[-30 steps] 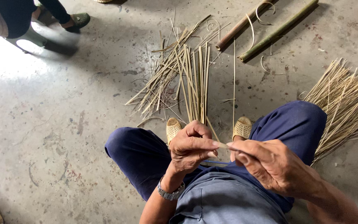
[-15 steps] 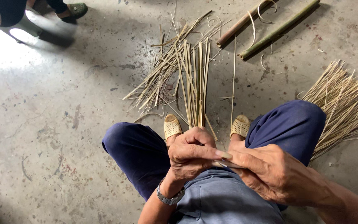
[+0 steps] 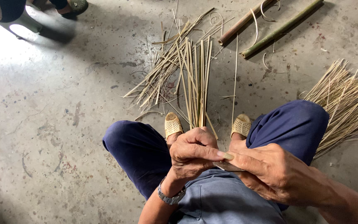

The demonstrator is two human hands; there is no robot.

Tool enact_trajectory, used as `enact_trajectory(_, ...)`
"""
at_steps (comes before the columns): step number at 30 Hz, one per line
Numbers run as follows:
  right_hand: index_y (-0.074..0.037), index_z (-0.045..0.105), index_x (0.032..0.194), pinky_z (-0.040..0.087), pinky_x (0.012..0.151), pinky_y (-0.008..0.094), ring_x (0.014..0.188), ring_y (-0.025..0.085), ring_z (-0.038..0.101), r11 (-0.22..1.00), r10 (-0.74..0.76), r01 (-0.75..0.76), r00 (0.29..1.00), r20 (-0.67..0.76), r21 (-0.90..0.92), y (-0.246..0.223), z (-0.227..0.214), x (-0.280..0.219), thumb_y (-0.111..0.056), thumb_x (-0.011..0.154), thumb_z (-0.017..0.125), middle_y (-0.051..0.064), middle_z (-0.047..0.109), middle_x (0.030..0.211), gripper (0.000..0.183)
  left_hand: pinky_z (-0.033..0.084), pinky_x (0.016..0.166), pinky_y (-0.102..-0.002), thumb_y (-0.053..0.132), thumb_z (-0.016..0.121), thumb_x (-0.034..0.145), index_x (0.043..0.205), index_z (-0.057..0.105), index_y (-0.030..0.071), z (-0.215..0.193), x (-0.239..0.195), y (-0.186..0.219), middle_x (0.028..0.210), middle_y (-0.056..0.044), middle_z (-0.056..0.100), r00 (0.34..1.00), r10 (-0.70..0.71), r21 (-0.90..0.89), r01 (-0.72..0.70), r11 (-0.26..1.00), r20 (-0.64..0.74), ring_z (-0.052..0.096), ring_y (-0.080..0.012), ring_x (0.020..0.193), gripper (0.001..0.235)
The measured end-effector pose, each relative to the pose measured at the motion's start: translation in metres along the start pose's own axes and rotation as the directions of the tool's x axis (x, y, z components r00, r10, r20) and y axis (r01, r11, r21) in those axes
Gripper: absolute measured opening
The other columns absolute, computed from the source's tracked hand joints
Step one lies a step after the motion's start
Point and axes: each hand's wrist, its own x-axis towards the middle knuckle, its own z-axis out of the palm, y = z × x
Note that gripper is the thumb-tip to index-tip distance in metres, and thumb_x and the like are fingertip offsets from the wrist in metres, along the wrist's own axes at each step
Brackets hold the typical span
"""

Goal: The person sits on the floor and uses a knife to split and shave bamboo strips into thin, flexible strands. They repeatedly pick up strips, split them lengthwise, and set the finished pieces aside in a pile.

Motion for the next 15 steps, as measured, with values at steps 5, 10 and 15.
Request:
enact_trajectory(5, 0.006, 0.057, 0.133, 0.055, 0.057, 0.034, 0.069, 0.025, 0.072, 1.0, 0.022, -0.022, 1.0, 0.014, 0.008, 0.0016, 0.0001, 0.0005, 0.001, 0.086, 0.072, 0.011, 0.069, 0.082, 0.05, 0.051, 0.068, -0.025, 0.012, 0.084, 0.088, 0.107, 0.078, 0.004, 0.0001, 0.0001, -0.0001, 0.093, -0.002, 0.065, 1.0, 0.001, -0.004, -0.001, 1.0, -0.007, 0.062, -0.013, 0.083, 0.022)
enact_trajectory(10, 0.005, 0.058, 0.125, 0.053, 0.058, 0.038, 0.072, 0.03, 0.069, 0.998, -0.024, 0.025, 1.0, 0.018, -0.056, 0.0047, 0.0011, -0.0015, 0.0, 0.085, 0.072, 0.013, 0.066, 0.083, 0.042, 0.052, 0.068, -0.025, 0.012, 0.084, 0.087, 0.107, 0.078, 0.004, -0.0009, 0.0019, 0.0012, 0.093, -0.003, 0.065, 1.0, 0.013, 0.023, -0.013, 1.0, 0.0, 0.063, -0.0134, 0.082, 0.022)
enact_trajectory(15, 0.005, 0.061, 0.121, 0.052, 0.057, 0.038, 0.071, 0.03, 0.069, 0.998, 0.018, -0.018, 1.0, 0.011, -0.054, 0.0027, 0.0021, -0.0041, -0.002, 0.084, 0.074, 0.012, 0.066, 0.08, 0.04, 0.053, 0.069, -0.025, 0.013, 0.085, 0.087, 0.108, 0.078, 0.005, -0.0032, 0.0044, 0.0081, 0.094, -0.003, 0.066, 0.999, -0.008, 0.068, 0.006, 0.998, 0.034, 0.064, -0.0143, 0.084, 0.023)
